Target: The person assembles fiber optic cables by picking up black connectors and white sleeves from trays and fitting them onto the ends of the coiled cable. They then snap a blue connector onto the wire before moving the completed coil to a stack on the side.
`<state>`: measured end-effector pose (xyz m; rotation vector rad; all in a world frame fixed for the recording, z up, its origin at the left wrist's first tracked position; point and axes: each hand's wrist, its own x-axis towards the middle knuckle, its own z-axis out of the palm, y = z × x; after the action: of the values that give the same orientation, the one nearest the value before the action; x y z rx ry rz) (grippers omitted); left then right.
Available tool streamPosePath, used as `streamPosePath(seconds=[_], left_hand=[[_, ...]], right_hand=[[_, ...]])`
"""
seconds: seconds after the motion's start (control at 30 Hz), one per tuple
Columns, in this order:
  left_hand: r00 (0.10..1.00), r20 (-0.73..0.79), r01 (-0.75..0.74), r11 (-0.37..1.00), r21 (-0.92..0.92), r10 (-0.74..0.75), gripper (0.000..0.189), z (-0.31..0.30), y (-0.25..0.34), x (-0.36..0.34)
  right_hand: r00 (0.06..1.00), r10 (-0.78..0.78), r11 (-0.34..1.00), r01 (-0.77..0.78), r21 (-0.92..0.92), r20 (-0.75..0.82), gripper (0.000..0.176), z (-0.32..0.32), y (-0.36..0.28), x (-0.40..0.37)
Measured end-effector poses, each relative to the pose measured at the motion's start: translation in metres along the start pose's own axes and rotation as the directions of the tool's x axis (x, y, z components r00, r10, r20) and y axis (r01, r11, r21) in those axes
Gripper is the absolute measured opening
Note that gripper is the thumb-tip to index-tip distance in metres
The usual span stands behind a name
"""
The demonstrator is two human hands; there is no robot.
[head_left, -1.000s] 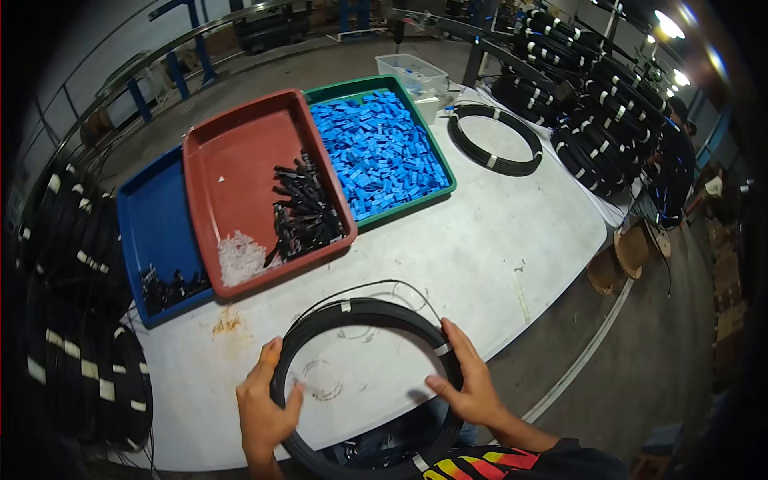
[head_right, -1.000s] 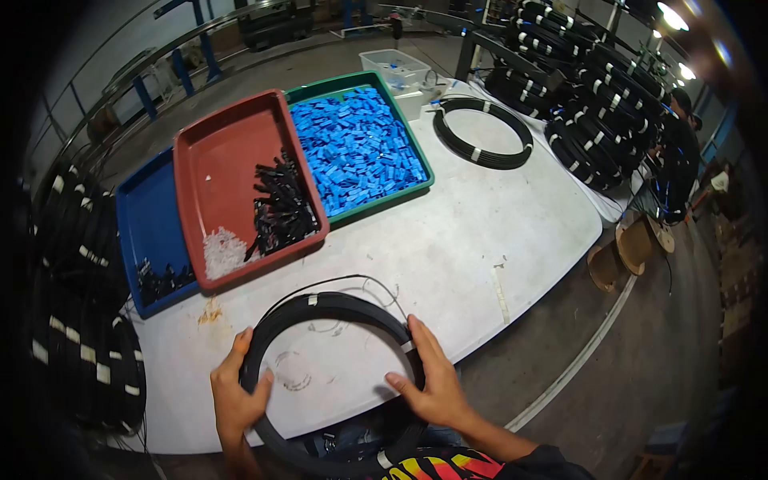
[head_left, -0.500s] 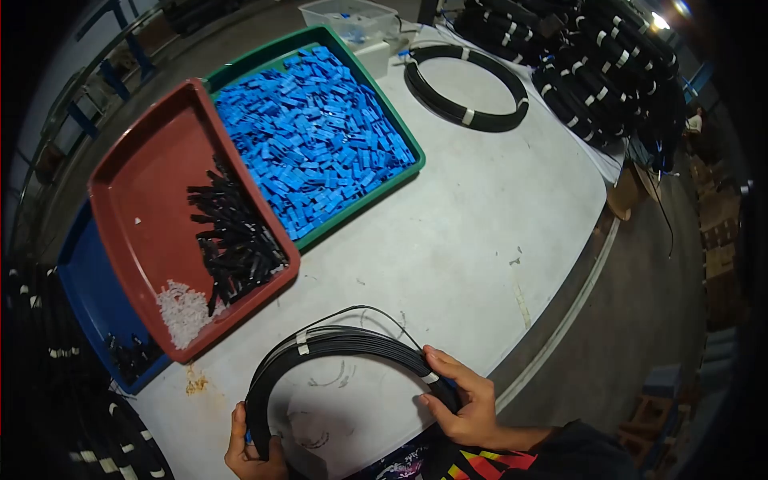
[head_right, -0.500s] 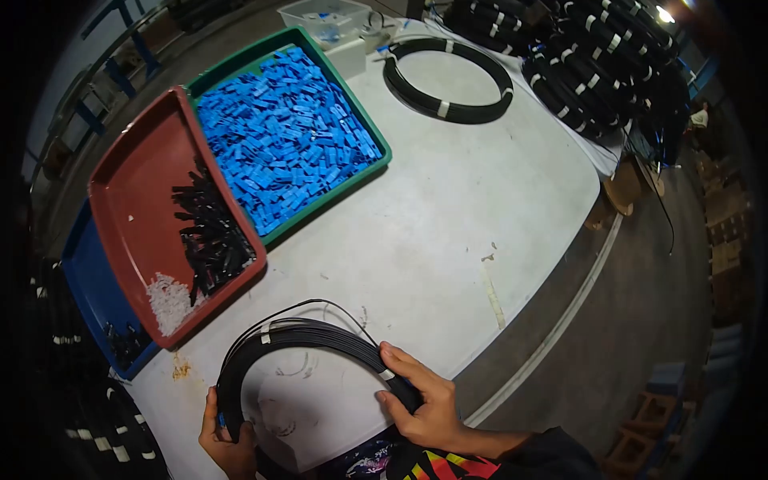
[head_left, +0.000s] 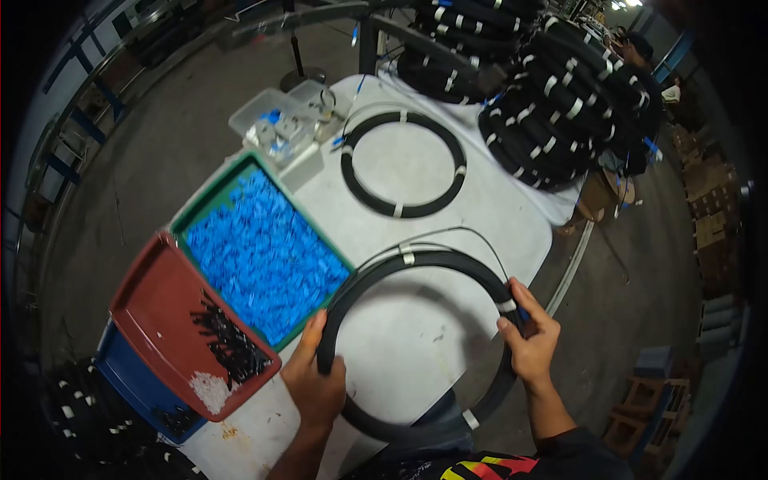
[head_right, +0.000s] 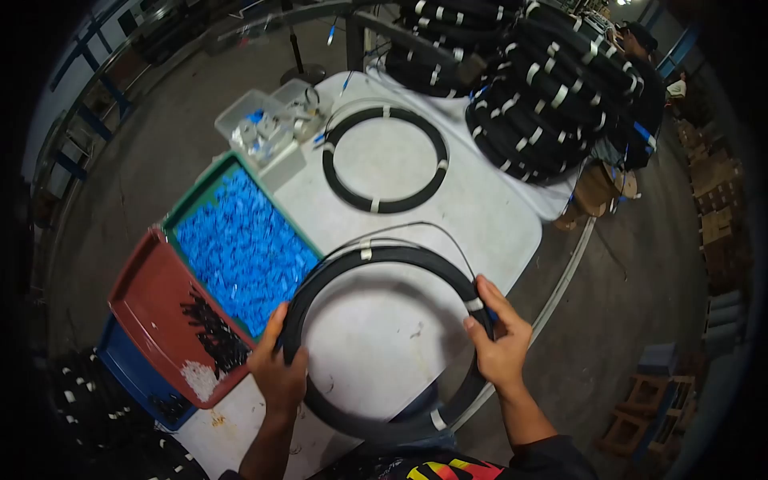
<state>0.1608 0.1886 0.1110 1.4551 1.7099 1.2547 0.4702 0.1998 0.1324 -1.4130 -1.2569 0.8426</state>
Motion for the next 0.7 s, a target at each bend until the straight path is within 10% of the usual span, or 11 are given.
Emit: streamPosePath(seconds=[0.33, 0.7], left_hand=[[0.990, 0.017, 0.138, 0.990, 0.013, -0.139, 0.074, 0.145, -0.016, 0.246], [0.992, -0.017, 0.127, 0.991, 0.035, -0.127, 0.078, 0.181, -0.055, 0.337]], right_hand=[[0.998, 0.031, 0.999, -0.032, 0.021, 0.050, 0.056, 0.022, 0.083, 0.284], [0.998, 0.056, 0.996, -0.054, -0.065, 0.032, 0.055, 0.073, 0.130, 0.381]])
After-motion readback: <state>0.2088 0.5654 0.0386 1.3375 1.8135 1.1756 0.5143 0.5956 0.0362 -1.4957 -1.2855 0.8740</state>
